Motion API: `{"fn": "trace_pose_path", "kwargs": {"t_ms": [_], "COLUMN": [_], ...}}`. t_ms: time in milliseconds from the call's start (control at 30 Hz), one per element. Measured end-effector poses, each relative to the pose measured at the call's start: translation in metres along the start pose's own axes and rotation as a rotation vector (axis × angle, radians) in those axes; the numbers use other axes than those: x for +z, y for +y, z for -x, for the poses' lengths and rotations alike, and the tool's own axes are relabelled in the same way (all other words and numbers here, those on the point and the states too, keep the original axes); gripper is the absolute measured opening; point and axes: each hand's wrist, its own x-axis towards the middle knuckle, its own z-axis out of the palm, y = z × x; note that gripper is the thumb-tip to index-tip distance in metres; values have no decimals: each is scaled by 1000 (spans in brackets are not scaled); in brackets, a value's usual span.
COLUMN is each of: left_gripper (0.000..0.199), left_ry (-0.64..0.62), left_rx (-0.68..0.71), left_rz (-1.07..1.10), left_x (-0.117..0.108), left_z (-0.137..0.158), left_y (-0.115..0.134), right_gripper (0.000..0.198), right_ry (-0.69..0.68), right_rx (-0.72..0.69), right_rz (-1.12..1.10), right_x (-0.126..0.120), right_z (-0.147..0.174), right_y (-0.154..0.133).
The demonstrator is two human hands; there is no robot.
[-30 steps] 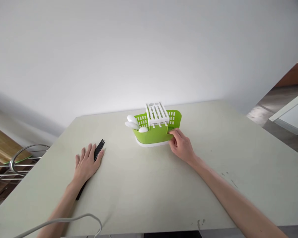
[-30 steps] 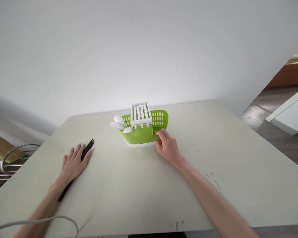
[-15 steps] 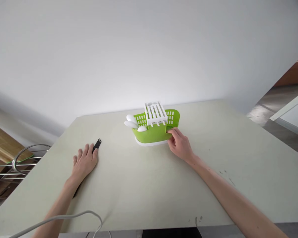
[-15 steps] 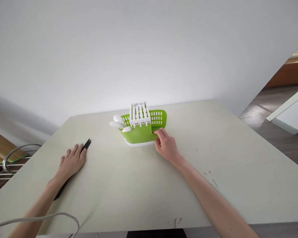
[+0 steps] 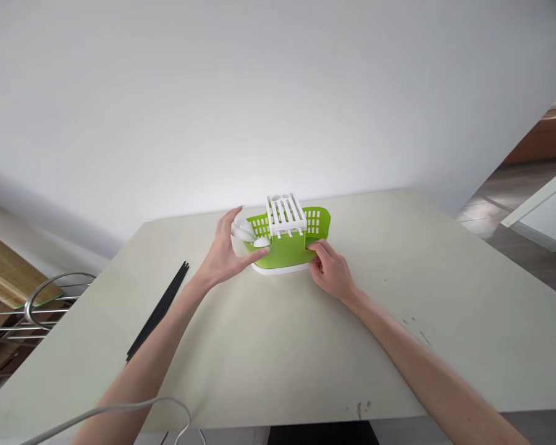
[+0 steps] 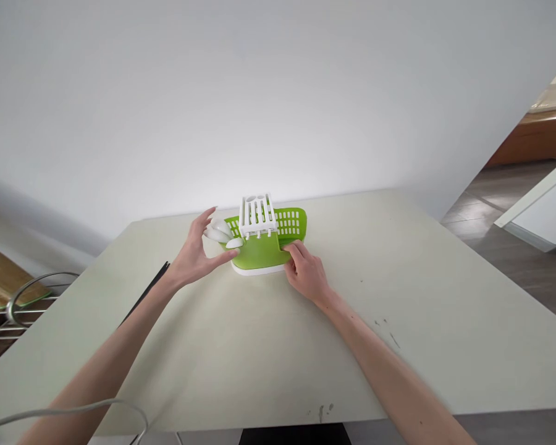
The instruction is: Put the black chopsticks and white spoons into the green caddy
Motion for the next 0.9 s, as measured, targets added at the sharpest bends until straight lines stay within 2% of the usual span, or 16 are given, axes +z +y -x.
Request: {"fn": "trace_pose_path", "kwargs": {"t_ms": [67, 167, 233, 300, 533, 667, 900], "left_gripper": [92, 59, 43, 36, 25, 27, 37], "left_ry": [-33, -58, -26, 30, 137, 122, 38], "left_rx": [16, 30, 38, 46, 162, 196, 157], "left_rz": [-21, -39, -48, -54, -156, -239, -238], "left_x": [2, 3, 5, 7, 15, 12, 6], "left_z": [-10, -18, -20, -20, -30, -41, -58], "left_y": [2, 2, 2, 1, -4, -7, -6], "right_gripper": [29, 29, 30, 30, 31, 31, 32], "right_ry": [-2, -8, -9, -3, 1, -1, -7], "right_rx": [1, 0, -3, 1, 12, 9, 22], "right_rz": [-11, -20, -21, -13, -1, 11, 4], "right_x": [0, -1, -1, -1, 0, -1, -1], "right_z": [0, -1, -1, -2, -3, -3, -3], "right_y": [0, 0, 0, 0, -1, -1, 0]}}
